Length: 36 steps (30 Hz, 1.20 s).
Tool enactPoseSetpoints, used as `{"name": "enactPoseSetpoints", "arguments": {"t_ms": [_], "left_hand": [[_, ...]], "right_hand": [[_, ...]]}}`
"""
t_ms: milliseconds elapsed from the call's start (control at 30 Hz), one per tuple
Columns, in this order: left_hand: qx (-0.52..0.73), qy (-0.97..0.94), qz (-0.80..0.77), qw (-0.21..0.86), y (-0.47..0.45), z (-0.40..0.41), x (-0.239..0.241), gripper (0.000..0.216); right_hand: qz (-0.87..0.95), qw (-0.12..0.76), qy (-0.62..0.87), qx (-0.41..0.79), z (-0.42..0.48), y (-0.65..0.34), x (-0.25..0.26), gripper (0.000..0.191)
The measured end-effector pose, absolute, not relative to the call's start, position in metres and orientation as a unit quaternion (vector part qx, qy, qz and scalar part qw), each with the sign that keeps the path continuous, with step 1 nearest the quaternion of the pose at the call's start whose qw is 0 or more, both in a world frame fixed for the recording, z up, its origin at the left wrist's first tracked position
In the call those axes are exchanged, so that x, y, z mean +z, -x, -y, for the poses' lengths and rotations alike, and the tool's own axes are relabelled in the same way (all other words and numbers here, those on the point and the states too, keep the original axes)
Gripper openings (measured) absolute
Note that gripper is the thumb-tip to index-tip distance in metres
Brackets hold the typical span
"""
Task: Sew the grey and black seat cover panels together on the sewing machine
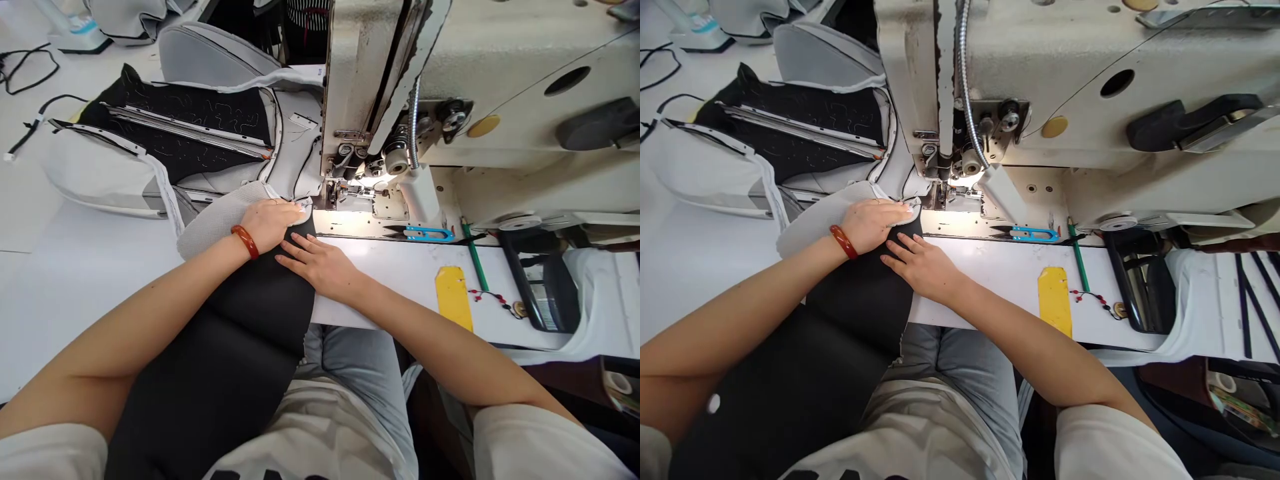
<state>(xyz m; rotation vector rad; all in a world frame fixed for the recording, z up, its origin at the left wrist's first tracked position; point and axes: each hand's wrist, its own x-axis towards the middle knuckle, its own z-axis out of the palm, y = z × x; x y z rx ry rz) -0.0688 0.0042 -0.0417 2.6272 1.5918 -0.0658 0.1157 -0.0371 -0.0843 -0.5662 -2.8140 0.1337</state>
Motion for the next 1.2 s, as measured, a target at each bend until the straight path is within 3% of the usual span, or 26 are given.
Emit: {"name": "enactPoseSetpoints", "arguments": {"t_ms": [133, 300, 433, 667, 933, 1200], "left_hand": [[-0.045, -0.867, -0.494, 0.038, 0.072, -0.003, -0.039, 0.042], [-0.002, -0.873, -0.477, 0.103, 0.082, -0.002, -0.031, 0.031], [0.03, -0.838, -0.52, 0.162, 0.083, -0.013, -0.032, 0.031], [0.026, -0.816, -0.577, 0.025, 0.058, -0.037, -0.051, 0.032], [0.086, -0.798, -0.573, 0.166, 0.065, -0.061, -0.049, 0.028], [0.111, -0.788, -0.578, 0.18, 0.059, -0.062, -0.046, 0.029]], "right_hand": [[0.965, 0.15, 0.208, 0.063, 0.036, -0.118, -0.079, 0.036], [0.907, 0.221, 0.351, 0.066, 0.023, -0.116, -0.078, 0.026], [0.939, 0.158, 0.302, 0.042, 0.015, -0.112, -0.081, 0.036], [0.945, 0.132, 0.298, -0.008, 0.017, -0.111, -0.084, 0.041], [0.949, 0.117, 0.29, -0.038, 0.014, -0.111, -0.084, 0.044], [0.946, 0.107, 0.303, 0.05, 0.011, -0.115, -0.083, 0.044]]}}
